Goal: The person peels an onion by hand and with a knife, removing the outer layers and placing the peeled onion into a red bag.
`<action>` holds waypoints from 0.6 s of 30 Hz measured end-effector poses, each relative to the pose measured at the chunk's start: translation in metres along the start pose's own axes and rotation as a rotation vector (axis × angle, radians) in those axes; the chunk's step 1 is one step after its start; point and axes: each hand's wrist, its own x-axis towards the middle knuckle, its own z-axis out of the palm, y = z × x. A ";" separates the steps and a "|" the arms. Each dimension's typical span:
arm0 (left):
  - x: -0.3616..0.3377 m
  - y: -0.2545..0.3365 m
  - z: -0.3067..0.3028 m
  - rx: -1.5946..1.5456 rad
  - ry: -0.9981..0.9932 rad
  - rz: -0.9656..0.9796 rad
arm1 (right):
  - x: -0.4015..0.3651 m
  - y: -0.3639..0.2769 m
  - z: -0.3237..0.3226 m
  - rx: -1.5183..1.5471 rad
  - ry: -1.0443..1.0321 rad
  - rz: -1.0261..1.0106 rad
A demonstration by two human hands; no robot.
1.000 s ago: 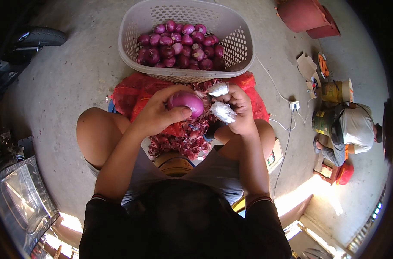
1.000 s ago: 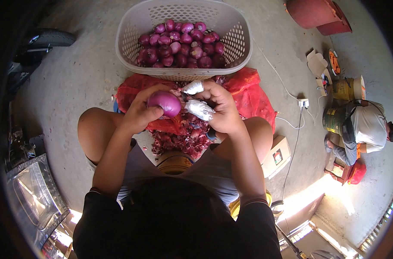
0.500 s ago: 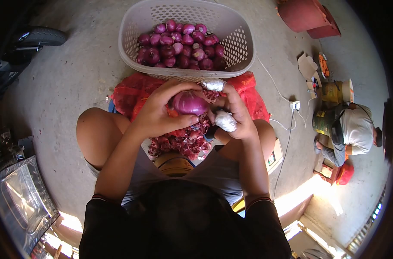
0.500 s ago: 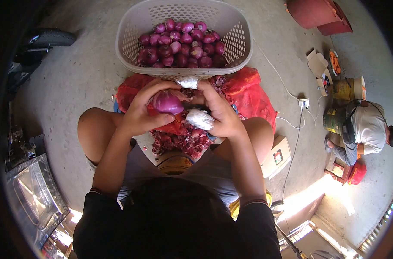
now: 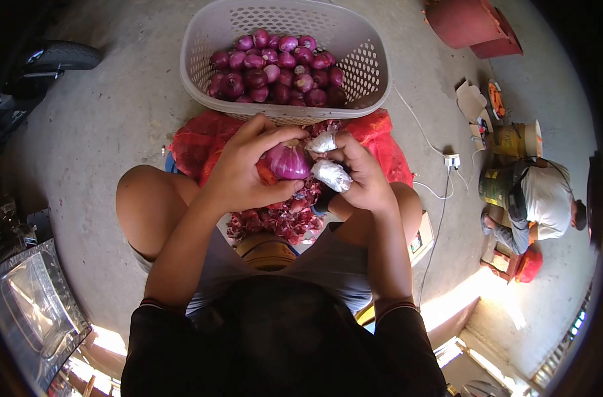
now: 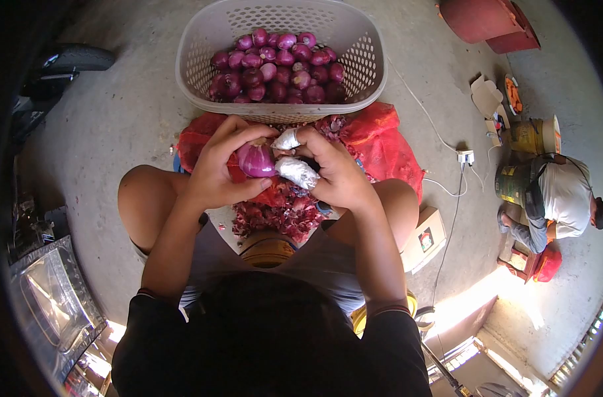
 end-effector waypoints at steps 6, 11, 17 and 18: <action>0.001 0.000 0.002 -0.024 0.023 0.020 | -0.001 0.001 0.002 0.091 0.105 0.021; 0.000 0.000 0.003 -0.021 0.010 0.033 | -0.001 0.000 0.002 0.164 0.148 0.020; 0.000 0.002 0.001 -0.001 0.006 0.031 | -0.001 -0.001 -0.002 0.270 0.088 0.046; 0.001 0.002 0.001 0.003 0.004 0.028 | 0.000 0.000 -0.002 0.289 0.069 0.015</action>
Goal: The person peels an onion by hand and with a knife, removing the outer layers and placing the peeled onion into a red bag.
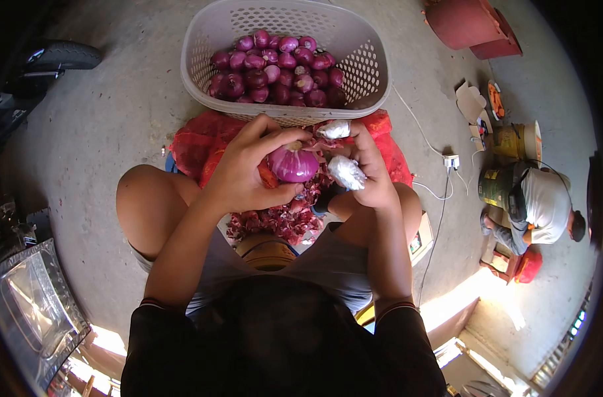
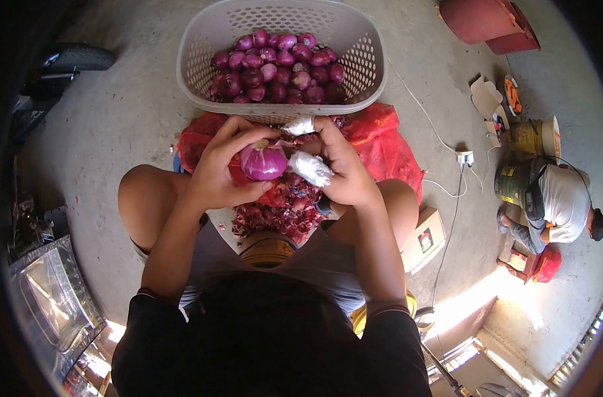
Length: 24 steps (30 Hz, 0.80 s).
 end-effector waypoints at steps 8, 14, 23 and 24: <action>-0.002 -0.004 0.001 0.114 0.029 0.015 | -0.001 -0.004 0.002 -0.149 -0.111 0.119; 0.000 0.003 0.001 0.253 0.061 0.011 | 0.003 0.002 0.002 -0.125 -0.100 0.067; -0.003 -0.005 0.006 0.264 0.155 0.083 | 0.003 0.001 0.004 -0.125 -0.069 0.077; -0.003 -0.006 0.006 0.264 0.173 0.108 | 0.003 0.001 0.004 -0.122 -0.077 0.079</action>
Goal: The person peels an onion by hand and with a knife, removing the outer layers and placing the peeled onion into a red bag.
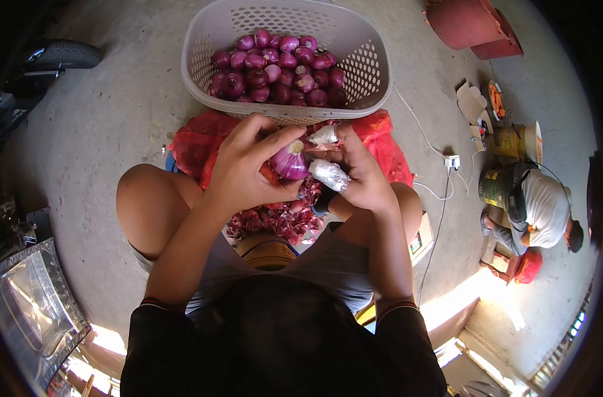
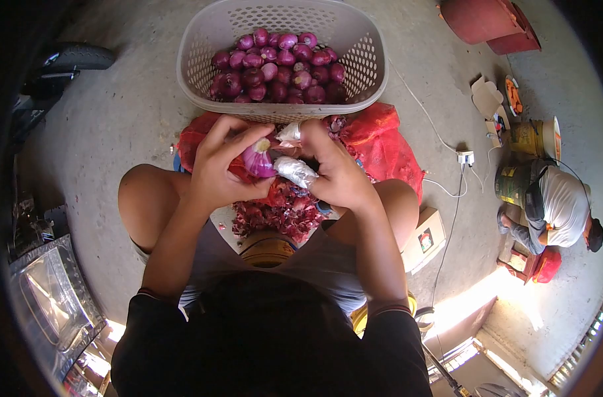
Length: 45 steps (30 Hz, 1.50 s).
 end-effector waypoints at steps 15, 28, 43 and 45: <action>-0.002 0.005 0.007 -0.046 0.083 0.025 | -0.001 -0.004 0.002 -0.012 0.047 -0.025; 0.003 0.006 0.002 -0.119 0.115 0.017 | -0.004 0.000 -0.001 0.144 0.050 -0.141; 0.005 0.007 -0.002 -0.228 0.101 -0.037 | -0.008 0.007 -0.002 0.127 0.104 -0.173; 0.005 0.007 -0.002 -0.264 0.098 -0.043 | -0.008 0.005 -0.001 0.164 0.110 -0.189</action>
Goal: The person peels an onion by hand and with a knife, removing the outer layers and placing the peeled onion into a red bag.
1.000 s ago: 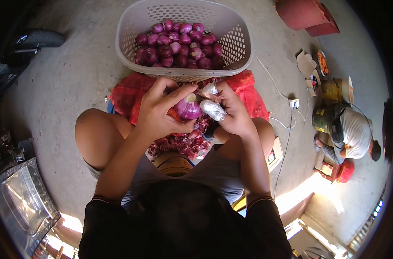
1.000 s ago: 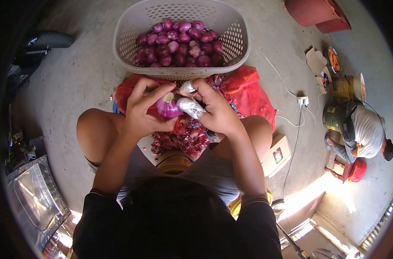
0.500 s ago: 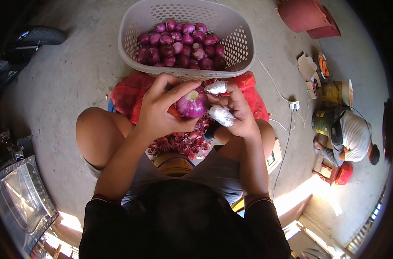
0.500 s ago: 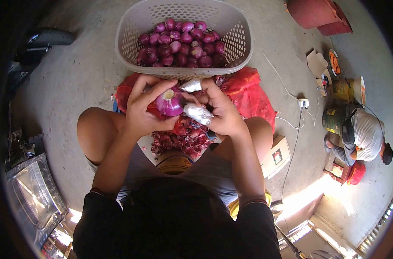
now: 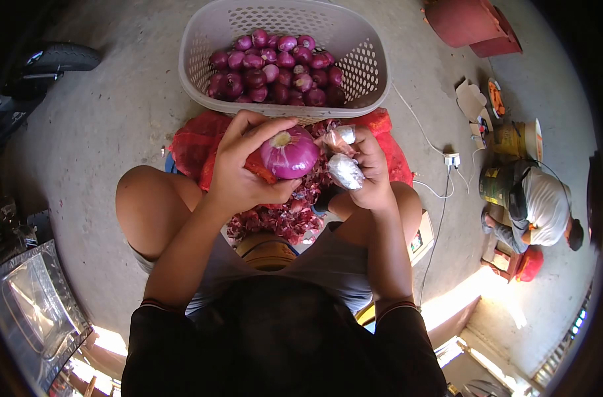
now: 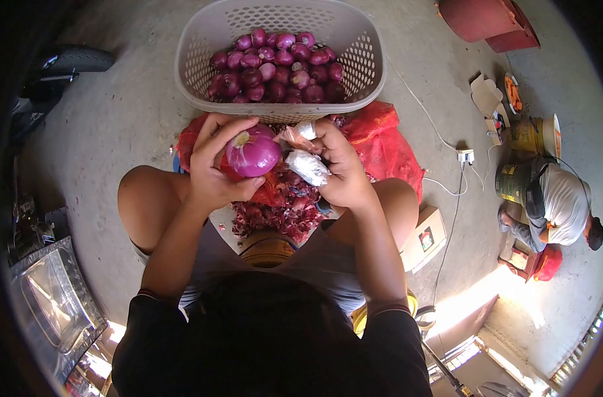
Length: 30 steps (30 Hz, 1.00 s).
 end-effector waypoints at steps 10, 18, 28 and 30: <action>-0.001 -0.005 -0.004 -0.435 -0.006 -0.196 | -0.001 -0.008 -0.012 0.071 -0.049 0.111; -0.006 -0.013 -0.002 -0.850 -0.100 -0.693 | 0.000 -0.016 -0.012 -1.092 -0.350 0.645; -0.007 -0.020 0.000 -1.074 -0.113 -0.782 | 0.005 -0.021 -0.008 -0.979 -0.283 0.497; -0.007 -0.019 -0.001 -1.078 -0.103 -0.805 | 0.003 -0.018 -0.009 -0.925 -0.198 0.378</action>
